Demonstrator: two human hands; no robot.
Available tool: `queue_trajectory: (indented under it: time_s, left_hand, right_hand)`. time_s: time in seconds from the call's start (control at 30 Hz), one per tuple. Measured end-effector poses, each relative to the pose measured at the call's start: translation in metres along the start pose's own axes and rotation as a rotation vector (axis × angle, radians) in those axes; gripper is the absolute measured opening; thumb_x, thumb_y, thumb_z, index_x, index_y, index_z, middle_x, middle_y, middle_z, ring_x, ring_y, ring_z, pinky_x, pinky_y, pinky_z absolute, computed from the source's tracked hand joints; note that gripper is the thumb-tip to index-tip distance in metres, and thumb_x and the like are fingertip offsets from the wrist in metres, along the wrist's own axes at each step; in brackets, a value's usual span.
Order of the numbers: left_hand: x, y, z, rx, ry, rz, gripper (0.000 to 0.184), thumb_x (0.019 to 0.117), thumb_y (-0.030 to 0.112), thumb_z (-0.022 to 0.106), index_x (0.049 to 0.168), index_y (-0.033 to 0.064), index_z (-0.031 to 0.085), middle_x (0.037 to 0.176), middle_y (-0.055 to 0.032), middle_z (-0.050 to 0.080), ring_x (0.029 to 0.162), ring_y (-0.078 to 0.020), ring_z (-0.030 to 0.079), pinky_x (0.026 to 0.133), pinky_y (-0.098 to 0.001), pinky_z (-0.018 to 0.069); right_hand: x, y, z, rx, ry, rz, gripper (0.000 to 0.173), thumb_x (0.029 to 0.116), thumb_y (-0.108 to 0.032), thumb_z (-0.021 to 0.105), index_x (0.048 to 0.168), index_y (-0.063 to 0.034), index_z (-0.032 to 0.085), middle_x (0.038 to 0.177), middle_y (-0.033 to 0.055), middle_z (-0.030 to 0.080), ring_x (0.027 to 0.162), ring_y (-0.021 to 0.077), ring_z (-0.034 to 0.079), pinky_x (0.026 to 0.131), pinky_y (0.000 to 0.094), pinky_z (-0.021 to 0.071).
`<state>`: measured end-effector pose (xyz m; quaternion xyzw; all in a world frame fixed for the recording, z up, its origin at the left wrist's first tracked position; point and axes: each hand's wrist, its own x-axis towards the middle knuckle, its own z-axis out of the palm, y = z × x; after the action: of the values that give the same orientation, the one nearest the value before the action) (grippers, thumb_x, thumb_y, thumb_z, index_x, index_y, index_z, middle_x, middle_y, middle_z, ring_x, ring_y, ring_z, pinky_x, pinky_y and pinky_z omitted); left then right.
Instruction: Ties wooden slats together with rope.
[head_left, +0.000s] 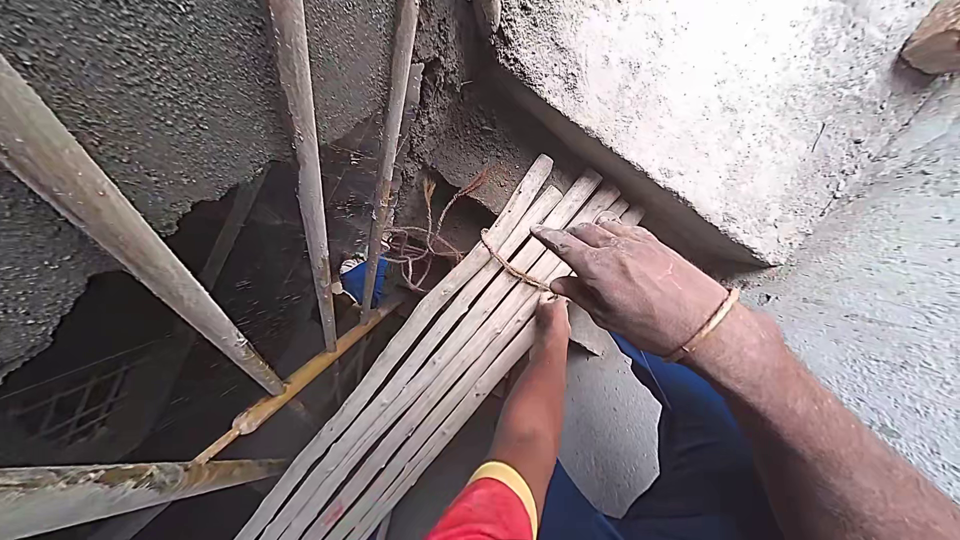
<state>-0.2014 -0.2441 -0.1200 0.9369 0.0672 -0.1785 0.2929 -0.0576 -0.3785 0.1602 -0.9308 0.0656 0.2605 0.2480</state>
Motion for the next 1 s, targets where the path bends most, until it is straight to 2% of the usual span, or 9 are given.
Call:
queue_trajectory:
  time_s: [0.1, 0.23, 0.37, 0.47, 0.57, 0.7, 0.87, 0.93, 1.0]
  left_hand:
    - [0.037, -0.005, 0.031, -0.580, -0.400, -0.629, 0.031, 0.1059, 0.018, 0.053, 0.127, -0.0023, 0.060, 0.119, -0.0207, 0.065, 0.110, -0.0289, 0.061, 0.098, -0.0467, 0.0493]
    - [0.021, -0.025, 0.009, -1.200, -0.443, -0.712, 0.014, 0.1076, 0.014, 0.036, 0.107, 0.0065, 0.049, 0.068, -0.0039, 0.056, 0.061, -0.0165, 0.060, 0.067, -0.0357, 0.0560]
    - [0.023, -0.068, -0.057, -1.037, -0.680, -1.025, 0.046, 0.1099, 0.039, 0.037, 0.076, 0.0103, 0.047, 0.054, -0.0021, 0.047, 0.046, -0.0159, 0.050, 0.052, -0.0328, 0.0513]
    - [0.041, -0.089, -0.074, -0.700, -0.851, -0.939, 0.041, 0.1080, 0.042, 0.044, 0.094, 0.0051, 0.056, 0.065, -0.0074, 0.058, 0.048, -0.0172, 0.054, 0.049, -0.0319, 0.0504]
    - [0.047, -0.082, -0.044, -0.522, -0.850, -0.762, 0.042, 0.1071, 0.031, 0.051, 0.143, 0.0106, 0.051, 0.113, -0.0152, 0.067, 0.088, -0.0230, 0.066, 0.075, -0.0396, 0.0541]
    - [0.050, -0.025, 0.016, -0.822, -0.613, -0.785, 0.052, 0.1074, 0.025, 0.051, 0.151, 0.0023, 0.037, 0.151, -0.0220, 0.046, 0.138, -0.0342, 0.047, 0.111, -0.0535, 0.0427]
    - [0.056, 0.037, -0.001, -1.176, -0.310, -0.791, 0.010, 0.1059, 0.013, 0.047, 0.104, 0.0042, 0.052, 0.075, -0.0067, 0.055, 0.061, -0.0168, 0.056, 0.060, -0.0329, 0.0525]
    - [0.074, 0.036, -0.058, -1.297, -0.324, -0.811, 0.031, 0.1078, 0.021, 0.038, 0.081, 0.0092, 0.050, 0.057, -0.0011, 0.050, 0.045, -0.0126, 0.050, 0.047, -0.0279, 0.0482]
    - [0.101, 0.027, -0.131, -1.469, -0.365, -0.824, 0.042, 0.1100, 0.034, 0.027, 0.083, 0.0121, 0.050, 0.059, 0.0020, 0.050, 0.041, -0.0068, 0.046, 0.040, -0.0198, 0.0427]
  right_hand:
    - [0.000, 0.004, 0.004, -0.010, -0.036, -0.011, 0.057, 0.1025, -0.047, 0.055, 0.155, -0.0272, 0.046, 0.128, 0.0075, 0.066, 0.117, 0.0302, 0.063, 0.096, 0.0521, 0.0505]
    - [0.007, 0.005, 0.000, -0.008, -0.069, -0.001, 0.055, 0.1026, -0.044, 0.057, 0.154, -0.0260, 0.048, 0.121, 0.0103, 0.067, 0.111, 0.0323, 0.064, 0.091, 0.0533, 0.0519]
    - [0.013, 0.001, -0.008, 0.019, -0.025, 0.009, 0.052, 0.1031, -0.041, 0.059, 0.152, -0.0234, 0.051, 0.120, 0.0130, 0.068, 0.109, 0.0344, 0.066, 0.088, 0.0561, 0.0530]
    - [0.018, -0.004, -0.016, -0.002, -0.093, 0.049, 0.056, 0.1042, -0.044, 0.055, 0.155, -0.0241, 0.045, 0.130, 0.0145, 0.064, 0.120, 0.0372, 0.061, 0.094, 0.0586, 0.0507]
    - [0.010, -0.007, -0.008, 0.013, -0.057, 0.017, 0.055, 0.1035, -0.043, 0.057, 0.154, -0.0236, 0.048, 0.127, 0.0141, 0.065, 0.117, 0.0356, 0.063, 0.093, 0.0567, 0.0515]
    - [0.000, 0.002, 0.004, 0.062, -0.093, 0.024, 0.055, 0.1032, -0.042, 0.058, 0.154, -0.0239, 0.047, 0.126, 0.0135, 0.066, 0.116, 0.0339, 0.063, 0.094, 0.0562, 0.0513]
    - [0.004, 0.022, 0.010, 0.040, -0.105, 0.089, 0.051, 0.1039, -0.038, 0.057, 0.152, -0.0217, 0.050, 0.121, 0.0151, 0.067, 0.108, 0.0360, 0.066, 0.087, 0.0581, 0.0539]
    - [0.013, 0.024, 0.010, 0.070, -0.141, 0.118, 0.052, 0.1046, -0.038, 0.057, 0.153, -0.0219, 0.048, 0.122, 0.0164, 0.066, 0.111, 0.0366, 0.065, 0.091, 0.0586, 0.0524]
    - [0.026, 0.018, 0.018, 0.065, -0.244, 0.155, 0.054, 0.1054, -0.041, 0.054, 0.155, -0.0213, 0.045, 0.126, 0.0189, 0.065, 0.116, 0.0389, 0.063, 0.094, 0.0598, 0.0510]
